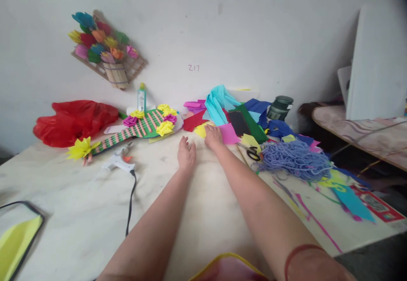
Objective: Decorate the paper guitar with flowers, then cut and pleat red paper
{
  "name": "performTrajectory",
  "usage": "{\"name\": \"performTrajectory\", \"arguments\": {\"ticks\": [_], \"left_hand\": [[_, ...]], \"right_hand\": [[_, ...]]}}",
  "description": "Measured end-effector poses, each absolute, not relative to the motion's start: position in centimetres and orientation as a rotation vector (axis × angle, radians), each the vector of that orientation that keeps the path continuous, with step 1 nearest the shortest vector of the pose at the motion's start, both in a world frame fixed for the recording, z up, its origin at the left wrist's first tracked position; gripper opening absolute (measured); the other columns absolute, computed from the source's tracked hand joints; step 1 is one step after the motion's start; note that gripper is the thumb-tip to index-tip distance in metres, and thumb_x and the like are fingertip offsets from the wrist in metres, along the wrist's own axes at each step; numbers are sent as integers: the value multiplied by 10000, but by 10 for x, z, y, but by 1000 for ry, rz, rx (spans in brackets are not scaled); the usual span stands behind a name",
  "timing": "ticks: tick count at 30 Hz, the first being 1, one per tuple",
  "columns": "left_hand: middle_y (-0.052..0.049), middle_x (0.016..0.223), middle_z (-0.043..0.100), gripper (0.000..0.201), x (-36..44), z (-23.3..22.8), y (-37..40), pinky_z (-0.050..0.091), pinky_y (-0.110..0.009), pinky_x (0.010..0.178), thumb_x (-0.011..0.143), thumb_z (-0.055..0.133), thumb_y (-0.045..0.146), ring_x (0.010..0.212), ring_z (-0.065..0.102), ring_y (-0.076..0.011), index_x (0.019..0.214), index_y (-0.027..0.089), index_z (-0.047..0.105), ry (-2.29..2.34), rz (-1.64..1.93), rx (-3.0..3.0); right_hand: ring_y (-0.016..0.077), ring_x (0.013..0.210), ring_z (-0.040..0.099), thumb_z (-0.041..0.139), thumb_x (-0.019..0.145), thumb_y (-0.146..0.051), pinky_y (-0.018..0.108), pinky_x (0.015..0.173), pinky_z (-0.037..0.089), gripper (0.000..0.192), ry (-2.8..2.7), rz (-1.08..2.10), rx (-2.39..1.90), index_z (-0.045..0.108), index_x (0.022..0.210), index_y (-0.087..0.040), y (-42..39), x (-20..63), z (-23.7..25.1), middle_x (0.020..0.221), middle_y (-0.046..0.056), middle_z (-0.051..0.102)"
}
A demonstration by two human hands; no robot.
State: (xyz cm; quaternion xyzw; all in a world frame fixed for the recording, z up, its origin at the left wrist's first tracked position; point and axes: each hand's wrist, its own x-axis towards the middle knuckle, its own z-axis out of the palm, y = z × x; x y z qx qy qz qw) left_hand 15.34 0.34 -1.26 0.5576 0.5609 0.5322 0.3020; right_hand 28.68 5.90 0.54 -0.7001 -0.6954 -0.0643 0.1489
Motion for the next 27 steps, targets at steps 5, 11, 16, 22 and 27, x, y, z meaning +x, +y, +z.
{"name": "performTrajectory", "arguments": {"ticks": [5, 11, 16, 22, 27], "left_hand": [[-139, 1297, 488, 488, 153, -12, 3, 417, -348, 937, 811, 482, 244, 1076, 536, -214, 1276, 118, 406, 1489, 1390, 1479], [-119, 1287, 503, 449, 153, -12, 1, 432, -348, 913, 820, 476, 275, 1050, 559, -206, 1253, 165, 431, 1510, 1378, 1501], [-131, 1302, 487, 433, 153, -14, 3, 424, -359, 923, 809, 484, 268, 1051, 558, -214, 1226, 153, 454, 1503, 1382, 1528], [-110, 1274, 518, 425, 153, -13, 2, 434, -354, 906, 806, 490, 265, 1034, 568, -211, 1222, 180, 460, 1524, 1373, 1516], [-127, 1255, 531, 434, 153, -8, -1, 426, -348, 919, 812, 485, 265, 1049, 564, -210, 1230, 153, 452, 1541, 1336, 1492]], "right_hand": [[190, 1250, 386, 358, 826, -92, 369, 1024, 255, 498, -2211, -143, -1976, 435, 1306, -202, 75, 288, 9, 1371, 75, 444], [237, 1002, 574, 416, 806, -121, 361, 885, 348, 310, -2165, -180, -2125, 646, 1013, -134, 78, 283, 26, 1031, 158, 654], [242, 1057, 532, 367, 831, -125, 369, 921, 316, 352, -2124, -317, -1982, 643, 1049, -138, 80, 271, 28, 1139, 159, 606], [241, 1179, 446, 261, 861, -66, 419, 1006, 240, 504, -2240, -313, -1819, 410, 1333, -158, 106, 257, 19, 1386, 116, 411], [251, 1142, 455, 297, 871, -80, 418, 968, 288, 413, -2339, -361, -1798, 558, 1185, -138, 122, 249, 17, 1257, 129, 540]]}}
